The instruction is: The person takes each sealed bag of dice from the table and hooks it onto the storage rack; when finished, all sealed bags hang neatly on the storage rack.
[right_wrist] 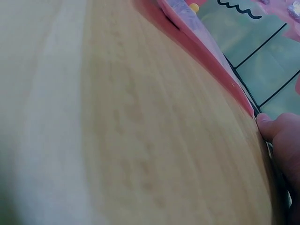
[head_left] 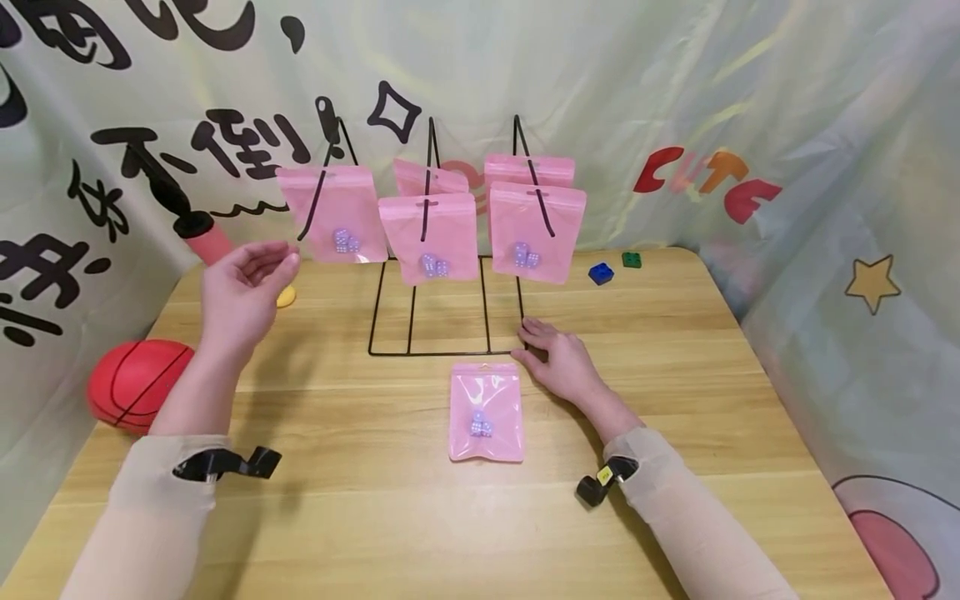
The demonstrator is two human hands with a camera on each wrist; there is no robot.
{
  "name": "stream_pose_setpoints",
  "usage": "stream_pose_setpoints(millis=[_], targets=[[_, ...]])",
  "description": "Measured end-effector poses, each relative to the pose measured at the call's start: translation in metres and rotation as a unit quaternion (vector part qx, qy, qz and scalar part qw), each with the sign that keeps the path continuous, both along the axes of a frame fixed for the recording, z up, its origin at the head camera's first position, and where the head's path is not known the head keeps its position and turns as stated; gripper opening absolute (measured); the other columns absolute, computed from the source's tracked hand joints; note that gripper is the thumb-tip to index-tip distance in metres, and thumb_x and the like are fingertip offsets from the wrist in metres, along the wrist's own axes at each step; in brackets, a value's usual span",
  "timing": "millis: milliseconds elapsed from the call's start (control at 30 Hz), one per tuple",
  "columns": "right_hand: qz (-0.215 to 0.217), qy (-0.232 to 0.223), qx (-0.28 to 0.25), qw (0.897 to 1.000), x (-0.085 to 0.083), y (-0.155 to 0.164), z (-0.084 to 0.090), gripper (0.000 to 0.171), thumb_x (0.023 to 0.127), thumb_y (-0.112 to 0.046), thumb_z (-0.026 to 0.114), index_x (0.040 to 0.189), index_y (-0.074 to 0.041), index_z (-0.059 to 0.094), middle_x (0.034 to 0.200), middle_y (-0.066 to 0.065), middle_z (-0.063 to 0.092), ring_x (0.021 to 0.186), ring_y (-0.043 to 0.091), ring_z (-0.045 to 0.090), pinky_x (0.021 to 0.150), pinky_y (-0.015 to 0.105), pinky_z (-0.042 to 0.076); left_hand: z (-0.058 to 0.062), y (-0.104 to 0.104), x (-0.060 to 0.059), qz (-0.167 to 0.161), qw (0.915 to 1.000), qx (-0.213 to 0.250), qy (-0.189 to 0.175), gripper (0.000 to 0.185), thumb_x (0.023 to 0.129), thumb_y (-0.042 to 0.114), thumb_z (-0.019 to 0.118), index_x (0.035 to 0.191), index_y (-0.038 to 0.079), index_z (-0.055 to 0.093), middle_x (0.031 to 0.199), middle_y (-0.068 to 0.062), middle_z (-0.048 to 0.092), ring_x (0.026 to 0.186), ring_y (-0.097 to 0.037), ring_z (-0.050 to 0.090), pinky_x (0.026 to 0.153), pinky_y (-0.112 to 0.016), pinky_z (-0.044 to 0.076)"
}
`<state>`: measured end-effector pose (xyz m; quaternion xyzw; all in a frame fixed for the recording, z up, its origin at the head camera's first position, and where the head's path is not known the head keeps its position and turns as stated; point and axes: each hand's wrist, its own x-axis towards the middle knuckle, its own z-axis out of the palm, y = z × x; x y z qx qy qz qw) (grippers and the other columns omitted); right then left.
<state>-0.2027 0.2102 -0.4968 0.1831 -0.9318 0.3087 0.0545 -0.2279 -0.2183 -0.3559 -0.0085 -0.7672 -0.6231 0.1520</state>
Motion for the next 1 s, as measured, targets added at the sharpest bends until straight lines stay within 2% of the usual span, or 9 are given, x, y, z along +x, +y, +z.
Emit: stream_pose_setpoints(millis=[100, 200, 300, 400, 533, 700, 900, 1000], targets=[[0.001, 0.0, -0.002, 1.0, 0.0, 0.0, 0.002, 0.048, 0.102, -0.028, 0.075, 0.138, 0.003, 0.066, 0.15, 0.019, 0.057, 0.141, 0.038, 0.053, 0.117, 0.052, 0.042, -0.009, 0.005, 0.013, -0.023, 0.9994, -0.024, -0.008, 0.034, 0.1, 0.014, 0.076, 0.126, -0.005, 0.069, 0.111, 0.004, 0.076, 0.105, -0.01, 0.069, 0.091, -0.016, 0.056], [0.003, -0.003, -0.001, 1.0, -0.001, -0.001, 0.004, 0.048, 0.102, -0.028, 0.075, 0.138, 0.003, 0.066, 0.15, 0.019, 0.056, 0.141, 0.038, 0.052, 0.118, 0.052, 0.042, -0.02, 0.011, 0.026, -0.053, 0.9967, -0.053, -0.03, 0.037, 0.101, 0.017, 0.075, 0.128, -0.006, 0.068, 0.115, -0.001, 0.076, 0.104, -0.008, 0.07, 0.091, -0.016, 0.057], [0.004, -0.008, 0.0, 1.0, -0.001, -0.001, 0.005, 0.048, 0.102, -0.029, 0.075, 0.138, 0.003, 0.066, 0.15, 0.019, 0.056, 0.142, 0.038, 0.052, 0.118, 0.052, 0.041, -0.032, 0.02, 0.037, -0.084, 0.99, -0.096, -0.06, 0.04, 0.102, 0.022, 0.075, 0.13, -0.005, 0.068, 0.119, -0.01, 0.075, 0.105, -0.012, 0.07, 0.09, -0.016, 0.057], [0.001, -0.015, -0.001, 1.0, -0.001, 0.0, 0.005, 0.048, 0.102, -0.029, 0.075, 0.137, 0.002, 0.066, 0.15, 0.019, 0.056, 0.142, 0.037, 0.051, 0.119, 0.051, 0.04, -0.048, 0.032, 0.046, -0.121, 0.9802, -0.127, -0.091, 0.04, 0.102, 0.024, 0.075, 0.129, -0.005, 0.068, 0.12, -0.017, 0.074, 0.107, -0.022, 0.071, 0.089, -0.017, 0.057], [-0.004, -0.019, -0.004, 1.0, -0.001, 0.001, 0.004, 0.048, 0.102, -0.029, 0.076, 0.137, 0.002, 0.067, 0.15, 0.018, 0.057, 0.143, 0.036, 0.051, 0.12, 0.05, 0.039, -0.071, 0.051, 0.058, -0.17, 0.9692, -0.117, -0.134, 0.038, 0.102, 0.021, 0.075, 0.127, -0.006, 0.069, 0.119, -0.019, 0.075, 0.107, -0.031, 0.072, 0.088, -0.023, 0.059], [-0.003, -0.024, -0.005, 1.0, -0.003, 0.001, 0.005, 0.048, 0.101, -0.03, 0.076, 0.137, 0.002, 0.067, 0.149, 0.017, 0.057, 0.143, 0.035, 0.051, 0.12, 0.051, 0.039, -0.093, 0.075, 0.069, -0.211, 0.9572, -0.08, -0.182, 0.036, 0.101, 0.019, 0.076, 0.126, -0.006, 0.069, 0.114, -0.017, 0.075, 0.101, -0.032, 0.074, 0.085, -0.032, 0.063], [-0.006, -0.034, -0.003, 0.999, -0.004, 0.0, 0.005, 0.049, 0.102, -0.03, 0.075, 0.137, 0.002, 0.067, 0.15, 0.016, 0.057, 0.144, 0.034, 0.05, 0.12, 0.05, 0.039, -0.105, 0.098, 0.076, -0.226, 0.944, -0.062, -0.232, 0.033, 0.101, 0.016, 0.076, 0.12, -0.009, 0.071, 0.103, -0.015, 0.077, 0.095, -0.028, 0.076, 0.082, -0.034, 0.065], [-0.006, -0.031, -0.004, 1.0, -0.004, 0.0, 0.006, 0.049, 0.101, -0.03, 0.076, 0.137, 0.002, 0.067, 0.15, 0.016, 0.057, 0.143, 0.035, 0.051, 0.12, 0.051, 0.039, -0.107, 0.107, 0.078, -0.239, 0.9376, -0.032, -0.251, 0.03, 0.101, 0.009, 0.074, 0.118, -0.014, 0.07, 0.1, -0.018, 0.077, 0.094, -0.031, 0.077, 0.082, -0.036, 0.065]])
